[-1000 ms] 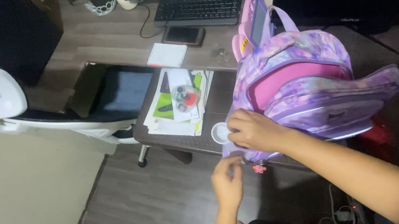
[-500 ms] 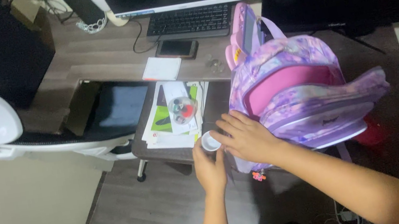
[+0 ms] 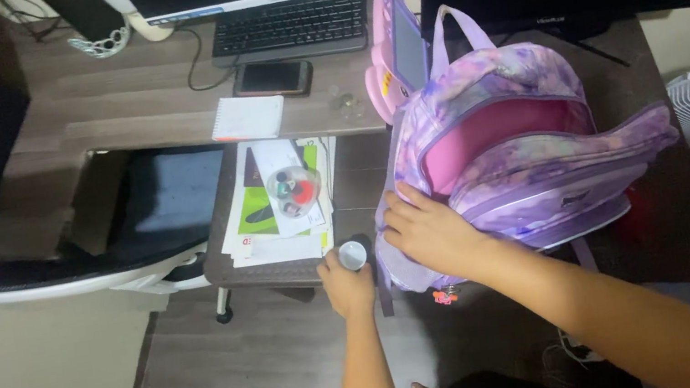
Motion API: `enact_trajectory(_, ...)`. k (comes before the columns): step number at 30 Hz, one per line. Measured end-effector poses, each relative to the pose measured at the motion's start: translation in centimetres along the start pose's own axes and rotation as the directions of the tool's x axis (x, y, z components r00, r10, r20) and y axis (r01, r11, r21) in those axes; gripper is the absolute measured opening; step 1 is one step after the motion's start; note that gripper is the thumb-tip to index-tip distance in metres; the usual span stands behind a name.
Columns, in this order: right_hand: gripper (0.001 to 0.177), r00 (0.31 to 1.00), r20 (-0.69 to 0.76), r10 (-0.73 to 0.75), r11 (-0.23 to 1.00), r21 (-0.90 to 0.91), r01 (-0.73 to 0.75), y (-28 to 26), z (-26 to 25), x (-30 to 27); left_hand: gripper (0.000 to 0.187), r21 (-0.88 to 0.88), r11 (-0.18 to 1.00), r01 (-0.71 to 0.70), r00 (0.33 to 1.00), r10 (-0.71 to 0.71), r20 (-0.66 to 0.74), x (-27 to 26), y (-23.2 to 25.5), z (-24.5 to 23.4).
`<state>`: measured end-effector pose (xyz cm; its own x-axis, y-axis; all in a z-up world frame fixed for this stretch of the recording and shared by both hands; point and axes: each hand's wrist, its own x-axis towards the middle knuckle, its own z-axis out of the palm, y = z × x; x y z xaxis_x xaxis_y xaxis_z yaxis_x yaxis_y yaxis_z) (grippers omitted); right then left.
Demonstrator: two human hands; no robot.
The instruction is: Organizing items and cleaning out a backpack at a desk.
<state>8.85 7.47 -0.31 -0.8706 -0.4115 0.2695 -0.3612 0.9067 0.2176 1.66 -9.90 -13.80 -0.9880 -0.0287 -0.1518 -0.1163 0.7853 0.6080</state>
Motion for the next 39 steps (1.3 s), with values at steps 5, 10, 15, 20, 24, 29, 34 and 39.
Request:
enact_trajectory(5, 0.019, 0.999, 0.033, -0.013, 1.000, -0.005, 0.013, 0.1, 0.3, -0.3, 0.067, -0.073, 0.996, 0.041, 0.998, -0.038, 0.040, 0.6, -1.0, 2.5)
enact_trajectory(10, 0.020, 0.998, 0.050, -0.041, 0.998, -0.052, 0.044, 0.1, 0.7, -0.4, 0.093, -0.193, 0.975, -0.110, 0.994, 0.108, -0.019, -0.6, -1.6, 2.7)
enact_trajectory(15, 0.024, 0.996, 0.070, -0.052, 0.996, -0.067, 0.057, -0.3, 2.9, -0.4, 0.029, -0.331, 0.865, -0.377, 0.907, 0.272, -0.321, -3.3, -2.8, 4.6)
enact_trajectory(20, 0.027, 0.990, 0.124, -0.073, 0.994, -0.074, 0.083, -1.3, 2.5, -0.6, 0.033, -0.303, 0.923, -0.235, 0.962, 0.266, 0.065, -8.2, 3.0, -1.3)
enact_trajectory(24, 0.030, 0.986, 0.144, -0.079, 0.984, -0.145, 0.100, -2.2, 2.8, -1.9, 0.030, 0.022, 0.976, -0.216, 0.966, 0.210, 0.149, -9.9, 2.7, -2.3)
enact_trajectory(29, 0.024, 0.993, 0.116, -0.038, 0.994, -0.093, 0.049, -2.0, 2.4, -2.9, 0.028, 0.097, 0.968, -0.233, 0.968, 0.241, -0.074, -13.0, 3.0, -3.8)
enact_trajectory(34, 0.021, 0.997, 0.029, -0.072, 0.996, -0.046, 0.073, -2.4, 2.2, -3.6, 0.024, 0.112, 0.963, -0.247, 0.957, 0.260, -0.128, -14.6, 2.1, -3.3)
enact_trajectory(39, 0.014, 0.961, -0.012, -0.275, 0.946, 0.177, 0.273, -2.1, 1.0, -3.6, 0.025, 0.054, 0.987, -0.149, 0.979, 0.155, -0.136, -15.1, 2.1, -3.0)
